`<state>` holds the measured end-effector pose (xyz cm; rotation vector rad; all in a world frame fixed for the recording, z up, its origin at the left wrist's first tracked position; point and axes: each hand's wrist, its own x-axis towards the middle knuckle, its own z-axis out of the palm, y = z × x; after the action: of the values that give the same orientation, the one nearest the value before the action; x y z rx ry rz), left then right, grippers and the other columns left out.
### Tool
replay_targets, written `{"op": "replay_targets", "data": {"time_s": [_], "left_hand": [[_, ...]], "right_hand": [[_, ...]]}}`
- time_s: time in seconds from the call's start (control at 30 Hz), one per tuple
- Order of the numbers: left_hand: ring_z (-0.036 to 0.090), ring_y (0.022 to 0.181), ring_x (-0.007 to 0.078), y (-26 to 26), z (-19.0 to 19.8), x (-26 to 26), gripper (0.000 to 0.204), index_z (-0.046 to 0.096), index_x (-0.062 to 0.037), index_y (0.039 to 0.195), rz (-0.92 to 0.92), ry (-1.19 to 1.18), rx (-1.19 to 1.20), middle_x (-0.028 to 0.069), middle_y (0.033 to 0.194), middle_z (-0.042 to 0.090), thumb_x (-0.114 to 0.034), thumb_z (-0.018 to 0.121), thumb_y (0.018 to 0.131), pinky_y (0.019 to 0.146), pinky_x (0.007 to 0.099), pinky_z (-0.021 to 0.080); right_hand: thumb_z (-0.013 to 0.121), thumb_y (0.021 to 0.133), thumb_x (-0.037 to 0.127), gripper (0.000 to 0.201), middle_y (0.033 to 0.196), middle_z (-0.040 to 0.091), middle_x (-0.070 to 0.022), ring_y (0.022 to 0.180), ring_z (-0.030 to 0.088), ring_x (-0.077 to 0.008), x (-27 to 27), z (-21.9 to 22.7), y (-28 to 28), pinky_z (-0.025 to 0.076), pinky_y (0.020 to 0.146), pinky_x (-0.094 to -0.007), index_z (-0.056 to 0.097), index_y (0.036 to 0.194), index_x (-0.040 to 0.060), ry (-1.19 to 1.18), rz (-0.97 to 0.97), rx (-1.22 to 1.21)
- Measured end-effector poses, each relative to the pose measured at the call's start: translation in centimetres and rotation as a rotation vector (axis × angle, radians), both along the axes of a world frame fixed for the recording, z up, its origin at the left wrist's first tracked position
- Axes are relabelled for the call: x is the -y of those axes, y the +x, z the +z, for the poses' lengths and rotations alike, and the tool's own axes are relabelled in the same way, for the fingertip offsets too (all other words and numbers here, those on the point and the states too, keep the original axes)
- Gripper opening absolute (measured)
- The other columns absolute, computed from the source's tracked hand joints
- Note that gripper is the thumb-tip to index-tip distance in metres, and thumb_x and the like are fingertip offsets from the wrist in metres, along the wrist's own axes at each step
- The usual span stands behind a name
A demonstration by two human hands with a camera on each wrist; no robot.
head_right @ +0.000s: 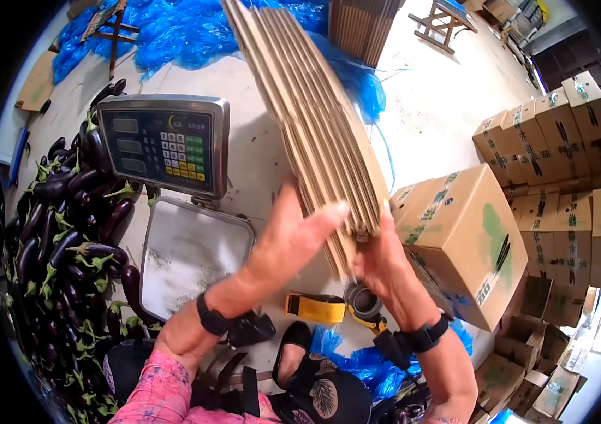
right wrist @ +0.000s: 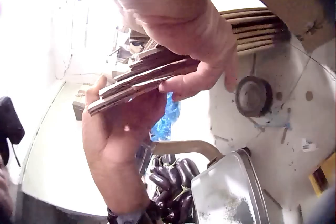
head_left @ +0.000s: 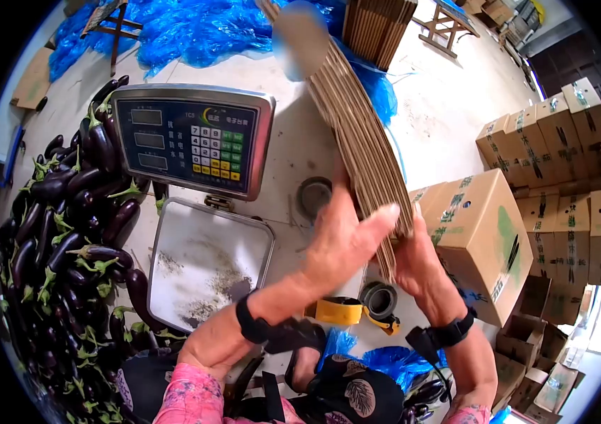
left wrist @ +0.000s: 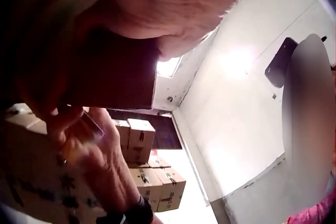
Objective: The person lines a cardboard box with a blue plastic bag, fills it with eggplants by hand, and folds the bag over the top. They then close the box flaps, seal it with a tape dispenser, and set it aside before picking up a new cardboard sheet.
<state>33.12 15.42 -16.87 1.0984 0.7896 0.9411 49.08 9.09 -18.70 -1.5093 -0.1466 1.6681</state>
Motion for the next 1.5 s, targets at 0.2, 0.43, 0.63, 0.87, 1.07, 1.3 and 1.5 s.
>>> {"op": "replay_targets", "data": {"time_s": [0.2, 0.43, 0.63, 0.87, 1.07, 1.3, 1.5], "left_hand": [[0.068, 0.097, 0.0418, 0.0, 2.2, -5.4, 0.089, 0.021, 0.0102, 0.148, 0.072, 0.199, -0.191, 0.0318, 0.105, 0.066, -0.023, 0.066, 0.079, 0.092, 0.0413, 0.052], [0.059, 0.118, 0.0396, 1.6, -1.0, -5.2, 0.107, 0.013, 0.0114, 0.152, 0.087, 0.206, -0.228, 0.0310, 0.127, 0.058, -0.034, 0.073, 0.075, 0.105, 0.0396, 0.043], [0.060, 0.113, 0.0355, 2.5, -1.5, -5.1, 0.083, 0.029, 0.0092, 0.140, 0.013, -0.011, -0.010, 0.0269, 0.126, 0.058, -0.032, 0.070, 0.080, 0.100, 0.0388, 0.046], [0.056, 0.111, 0.0192, -3.2, 3.6, -1.1, 0.075, 0.023, 0.0049, 0.149, -0.005, 0.104, -0.209, 0.0136, 0.123, 0.057, -0.008, 0.060, 0.084, 0.099, 0.0309, 0.046], [0.060, 0.114, 0.0270, -7.7, 2.7, 2.3, 0.086, 0.013, 0.0110, 0.151, 0.022, 0.130, -0.071, 0.0246, 0.128, 0.057, -0.011, 0.062, 0.083, 0.098, 0.0357, 0.049], [0.060, 0.115, 0.0290, -9.6, 3.0, 2.2, 0.077, 0.023, 0.0106, 0.147, 0.141, 0.360, -0.278, 0.0247, 0.128, 0.057, -0.007, 0.063, 0.084, 0.100, 0.0367, 0.047], [0.053, 0.126, 0.0338, -10.5, 0.8, 2.7, 0.081, 0.021, 0.0095, 0.149, 0.069, 0.307, -0.256, 0.0290, 0.137, 0.049, -0.016, 0.066, 0.087, 0.108, 0.0400, 0.040]], "right_hand": [[0.032, 0.096, 0.073, 0.073, 0.083, 0.065, -0.0047, 0.056, 0.055, -0.0151, -2.9, 1.8, 2.7, 0.041, 0.048, -0.0250, 0.059, 0.111, 0.0070, -0.039, 0.407, 0.419], [0.052, 0.101, 0.044, 0.063, 0.139, 0.051, -0.0217, 0.129, 0.049, -0.0290, -3.7, 1.6, 2.3, 0.039, 0.107, -0.0356, 0.046, 0.139, -0.0063, 0.538, 0.301, 1.037], [0.050, 0.100, 0.052, 0.074, 0.147, 0.048, -0.0190, 0.136, 0.045, -0.0241, -6.5, -1.7, 2.2, 0.033, 0.113, -0.0322, 0.041, 0.146, -0.0050, 0.568, 0.165, 0.705], [0.049, 0.099, 0.053, 0.071, 0.121, 0.065, -0.0206, 0.114, 0.059, -0.0229, -3.3, 1.8, -3.2, 0.044, 0.100, -0.0320, 0.046, 0.143, -0.0032, 0.567, 0.205, 0.698], [0.058, 0.100, 0.034, 0.057, 0.124, 0.064, -0.0240, 0.114, 0.061, -0.0226, -0.3, 3.7, -7.5, 0.051, 0.092, -0.0337, 0.043, 0.142, -0.0026, 0.559, 0.311, 0.663], [0.057, 0.100, 0.040, 0.057, 0.113, 0.069, -0.0242, 0.103, 0.067, -0.0223, -0.1, 3.7, -10.7, 0.053, 0.086, -0.0328, 0.049, 0.136, -0.0033, 0.551, 0.210, 0.792], [0.055, 0.098, 0.047, 0.063, 0.114, 0.068, -0.0266, 0.106, 0.067, -0.0271, 0.7, 3.8, -11.3, 0.051, 0.093, -0.0345, 0.050, 0.136, -0.0027, 0.523, 0.164, 0.768]]}}
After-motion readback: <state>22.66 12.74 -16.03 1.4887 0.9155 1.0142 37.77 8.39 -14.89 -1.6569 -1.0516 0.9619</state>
